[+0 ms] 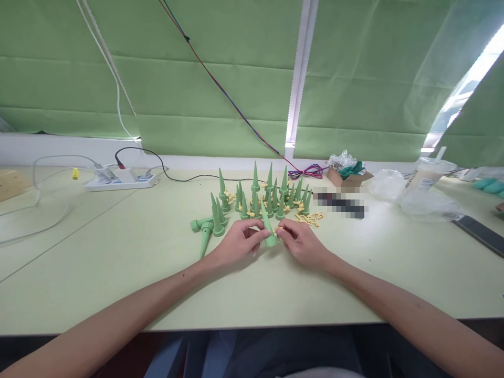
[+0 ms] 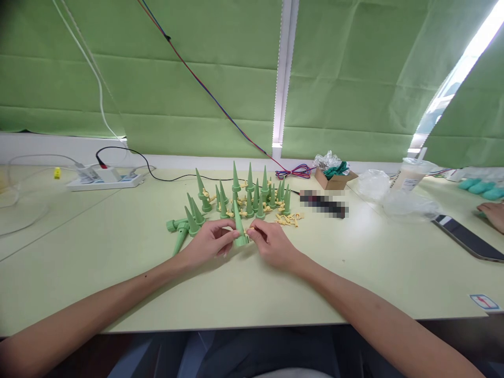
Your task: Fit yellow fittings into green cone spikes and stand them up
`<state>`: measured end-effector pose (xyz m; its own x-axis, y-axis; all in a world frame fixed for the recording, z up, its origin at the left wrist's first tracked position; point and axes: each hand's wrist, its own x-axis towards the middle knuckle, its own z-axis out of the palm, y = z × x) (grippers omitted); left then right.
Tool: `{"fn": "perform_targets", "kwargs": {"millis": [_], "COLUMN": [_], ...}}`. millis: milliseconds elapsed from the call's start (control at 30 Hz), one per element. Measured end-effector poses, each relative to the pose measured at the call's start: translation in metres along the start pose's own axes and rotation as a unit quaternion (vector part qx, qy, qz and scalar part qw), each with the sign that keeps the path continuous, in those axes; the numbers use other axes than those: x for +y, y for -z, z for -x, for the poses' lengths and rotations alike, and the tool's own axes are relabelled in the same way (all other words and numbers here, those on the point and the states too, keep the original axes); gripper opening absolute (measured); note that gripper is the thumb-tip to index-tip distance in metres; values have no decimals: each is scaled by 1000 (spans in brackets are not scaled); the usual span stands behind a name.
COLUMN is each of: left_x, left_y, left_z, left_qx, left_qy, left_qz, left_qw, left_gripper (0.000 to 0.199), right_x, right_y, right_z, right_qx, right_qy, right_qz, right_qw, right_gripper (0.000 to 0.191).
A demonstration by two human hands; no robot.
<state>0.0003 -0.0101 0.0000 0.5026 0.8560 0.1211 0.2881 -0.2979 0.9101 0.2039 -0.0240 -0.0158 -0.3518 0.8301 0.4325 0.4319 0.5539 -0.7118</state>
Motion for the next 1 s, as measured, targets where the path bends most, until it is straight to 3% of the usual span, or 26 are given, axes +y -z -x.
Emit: {"fn": "perform_targets", "kwargs": {"millis": [133,267,400,600,833,1000], "left_x": [-4,-7,-9,-2,-2,-10], "left_y": [-1,-2,-3,-4,-3,-3], "left_z": [-2,-3,-3,-3,-5,-8], "left_qx": [51,94,118,145,35,-11], "left_qy": [-97,-205,-245,-131,32,69], "left_qz": [-82,-171,-200,-156,-10,69], "left_qw": [991,959,941,968,999,995], "left_gripper": [33,27,22,18,52,55], "right_x": [0,0,-1,-1,2,2], "right_y": [1,1,0,-2,-1,-1], "right_z": [-1,-3,-3,-3,-5,-4], "right_qx": [-10,-17,-9,69,92,78], "right_qy": [-10,-17,-25,-6,27,37], "right_qz": [-9,-24,-36,8,53,52], "right_qw": [1000,999,999,998,994,995], "right_gripper": [29,31,31,28,23,23]}}
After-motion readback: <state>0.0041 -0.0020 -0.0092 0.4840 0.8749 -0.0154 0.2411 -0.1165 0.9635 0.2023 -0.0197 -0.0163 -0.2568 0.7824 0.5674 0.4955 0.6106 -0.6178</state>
